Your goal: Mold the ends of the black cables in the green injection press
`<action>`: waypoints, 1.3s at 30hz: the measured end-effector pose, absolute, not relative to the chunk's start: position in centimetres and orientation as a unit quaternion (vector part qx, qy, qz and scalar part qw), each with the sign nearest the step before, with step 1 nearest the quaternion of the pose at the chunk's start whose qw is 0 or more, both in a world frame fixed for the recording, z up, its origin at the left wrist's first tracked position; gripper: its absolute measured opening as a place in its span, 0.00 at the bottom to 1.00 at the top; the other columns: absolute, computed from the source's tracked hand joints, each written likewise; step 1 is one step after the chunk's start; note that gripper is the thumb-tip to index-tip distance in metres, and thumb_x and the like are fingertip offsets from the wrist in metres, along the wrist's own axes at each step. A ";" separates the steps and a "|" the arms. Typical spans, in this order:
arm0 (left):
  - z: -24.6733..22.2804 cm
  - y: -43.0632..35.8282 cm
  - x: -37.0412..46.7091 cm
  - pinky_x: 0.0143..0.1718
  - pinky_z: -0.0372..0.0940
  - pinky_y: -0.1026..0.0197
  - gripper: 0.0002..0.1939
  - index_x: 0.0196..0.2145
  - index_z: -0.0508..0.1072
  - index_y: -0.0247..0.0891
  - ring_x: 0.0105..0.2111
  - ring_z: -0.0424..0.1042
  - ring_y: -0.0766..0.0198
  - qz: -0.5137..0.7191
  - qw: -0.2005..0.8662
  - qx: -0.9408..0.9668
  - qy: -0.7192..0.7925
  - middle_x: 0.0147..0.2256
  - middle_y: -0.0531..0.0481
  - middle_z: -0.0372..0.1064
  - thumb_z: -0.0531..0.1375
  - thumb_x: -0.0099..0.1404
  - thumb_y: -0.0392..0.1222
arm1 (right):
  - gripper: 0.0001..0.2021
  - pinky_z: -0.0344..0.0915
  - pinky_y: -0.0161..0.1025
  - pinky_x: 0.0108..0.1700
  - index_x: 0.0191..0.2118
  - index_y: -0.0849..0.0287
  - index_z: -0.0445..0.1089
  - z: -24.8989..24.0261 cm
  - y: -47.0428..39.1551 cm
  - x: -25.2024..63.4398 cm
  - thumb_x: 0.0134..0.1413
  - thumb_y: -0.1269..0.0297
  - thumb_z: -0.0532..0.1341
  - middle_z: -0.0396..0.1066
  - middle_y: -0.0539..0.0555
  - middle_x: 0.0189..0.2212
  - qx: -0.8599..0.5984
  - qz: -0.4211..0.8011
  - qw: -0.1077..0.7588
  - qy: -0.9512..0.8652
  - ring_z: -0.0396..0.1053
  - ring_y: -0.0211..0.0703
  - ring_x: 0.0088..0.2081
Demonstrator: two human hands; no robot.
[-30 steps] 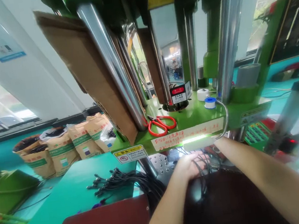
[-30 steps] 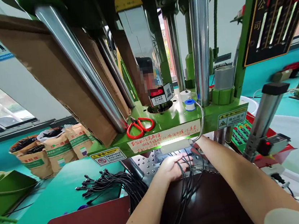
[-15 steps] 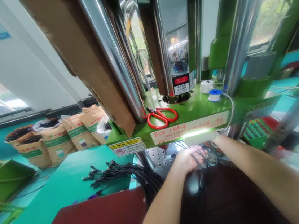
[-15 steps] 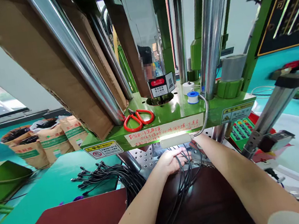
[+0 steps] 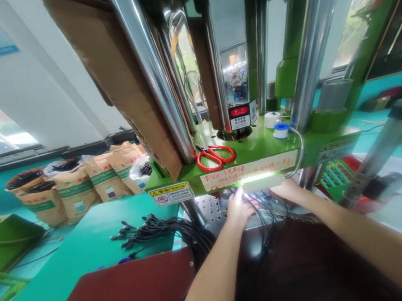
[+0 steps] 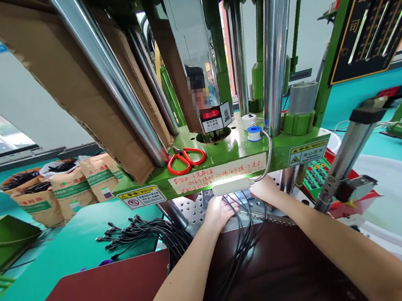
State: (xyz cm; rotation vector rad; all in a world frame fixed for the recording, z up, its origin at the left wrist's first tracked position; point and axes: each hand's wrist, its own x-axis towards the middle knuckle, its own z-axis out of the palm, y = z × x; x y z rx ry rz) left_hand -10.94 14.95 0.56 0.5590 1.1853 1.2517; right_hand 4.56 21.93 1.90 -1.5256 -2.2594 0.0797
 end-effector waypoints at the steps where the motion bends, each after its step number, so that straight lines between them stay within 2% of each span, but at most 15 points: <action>1: 0.5 15.0 -11.2 0.26 0.67 0.60 0.14 0.35 0.60 0.35 0.23 0.70 0.64 0.550 0.567 0.258 0.556 0.25 0.48 0.66 0.48 0.62 0.50 | 0.10 0.63 0.42 0.42 0.41 0.61 0.68 1.8 21.7 4.4 0.55 0.64 0.55 0.69 0.56 0.40 -0.542 0.027 0.197 -0.817 0.67 0.44 0.40; 4: -0.1 15.1 -11.8 0.27 0.67 0.60 0.12 0.42 0.56 0.36 0.23 0.70 0.66 0.534 0.461 0.299 0.642 0.25 0.50 0.65 0.46 0.64 0.44 | 0.12 0.63 0.39 0.39 0.41 0.62 0.70 1.4 21.4 3.7 0.52 0.70 0.53 0.72 0.58 0.38 -0.535 0.021 0.177 -0.826 0.68 0.47 0.39; 7: -0.3 15.0 -12.5 0.28 0.67 0.57 0.16 0.48 0.53 0.35 0.24 0.71 0.63 0.496 0.380 0.353 0.696 0.27 0.48 0.67 0.47 0.62 0.39 | 0.14 0.63 0.37 0.35 0.41 0.63 0.70 1.3 21.3 2.8 0.50 0.72 0.52 0.73 0.60 0.36 -0.537 0.012 0.164 -0.827 0.69 0.48 0.36; 12: 0.7 14.4 -13.4 0.45 0.60 0.51 0.17 0.46 0.62 0.36 0.42 0.68 0.52 0.390 0.215 0.477 0.758 0.37 0.39 0.69 0.51 0.59 0.33 | 0.15 0.62 0.38 0.34 0.40 0.64 0.71 1.4 21.2 2.2 0.49 0.74 0.51 0.73 0.61 0.34 -0.543 -0.007 0.145 -0.827 0.70 0.49 0.35; 17: 1.0 14.3 -13.9 0.41 0.61 0.50 0.18 0.47 0.64 0.32 0.39 0.69 0.49 0.270 0.119 0.539 0.789 0.33 0.37 0.70 0.47 0.59 0.31 | 0.14 0.62 0.38 0.34 0.38 0.66 0.71 1.0 21.4 2.2 0.52 0.73 0.49 0.72 0.62 0.34 -0.548 -0.017 0.131 -0.826 0.70 0.48 0.36; 22: 1.8 14.7 -13.8 0.40 0.62 0.54 0.17 0.45 0.65 0.34 0.39 0.69 0.53 0.207 0.060 0.568 0.794 0.35 0.39 0.70 0.47 0.60 0.34 | 0.13 0.62 0.42 0.38 0.42 0.64 0.68 1.8 21.2 2.0 0.56 0.70 0.50 0.72 0.57 0.35 -0.540 -0.028 0.126 -0.831 0.69 0.44 0.36; 26: 2.7 14.6 -12.9 0.43 0.61 0.56 0.16 0.44 0.67 0.37 0.43 0.67 0.56 0.199 0.030 0.593 0.780 0.41 0.41 0.68 0.47 0.62 0.44 | 0.12 0.61 0.43 0.41 0.41 0.63 0.69 3.1 19.8 1.4 0.56 0.67 0.51 0.72 0.58 0.36 -0.519 -0.050 0.130 -0.843 0.68 0.46 0.39; 28: 2.8 14.6 -12.5 0.43 0.62 0.57 0.17 0.44 0.67 0.37 0.43 0.67 0.56 0.192 0.025 0.602 0.774 0.40 0.42 0.69 0.48 0.61 0.46 | 0.12 0.61 0.42 0.42 0.41 0.63 0.69 3.3 19.3 1.0 0.53 0.69 0.52 0.71 0.59 0.39 -0.508 -0.063 0.134 -0.849 0.67 0.47 0.41; 30: 2.5 14.6 -12.2 0.42 0.62 0.57 0.15 0.41 0.68 0.35 0.40 0.68 0.56 0.182 0.025 0.609 0.772 0.36 0.41 0.70 0.49 0.61 0.42 | 0.13 0.60 0.40 0.43 0.42 0.63 0.69 3.1 19.0 0.7 0.50 0.72 0.52 0.70 0.60 0.41 -0.501 -0.073 0.137 -0.851 0.66 0.48 0.43; 34: 1.9 15.0 -12.3 0.41 0.62 0.57 0.13 0.37 0.70 0.32 0.39 0.69 0.56 0.180 0.023 0.623 0.761 0.33 0.39 0.70 0.48 0.59 0.32 | 0.14 0.60 0.39 0.41 0.38 0.64 0.70 2.0 19.5 0.3 0.47 0.76 0.51 0.71 0.62 0.38 -0.505 -0.081 0.133 -0.849 0.67 0.49 0.40; 39: 1.8 15.6 -12.4 0.40 0.62 0.56 0.15 0.37 0.70 0.30 0.40 0.67 0.54 0.191 0.022 0.628 0.754 0.32 0.37 0.70 0.47 0.58 0.29 | 0.13 0.59 0.40 0.40 0.37 0.66 0.70 1.1 20.1 0.2 0.48 0.76 0.50 0.71 0.63 0.36 -0.514 -0.079 0.131 -0.844 0.68 0.49 0.38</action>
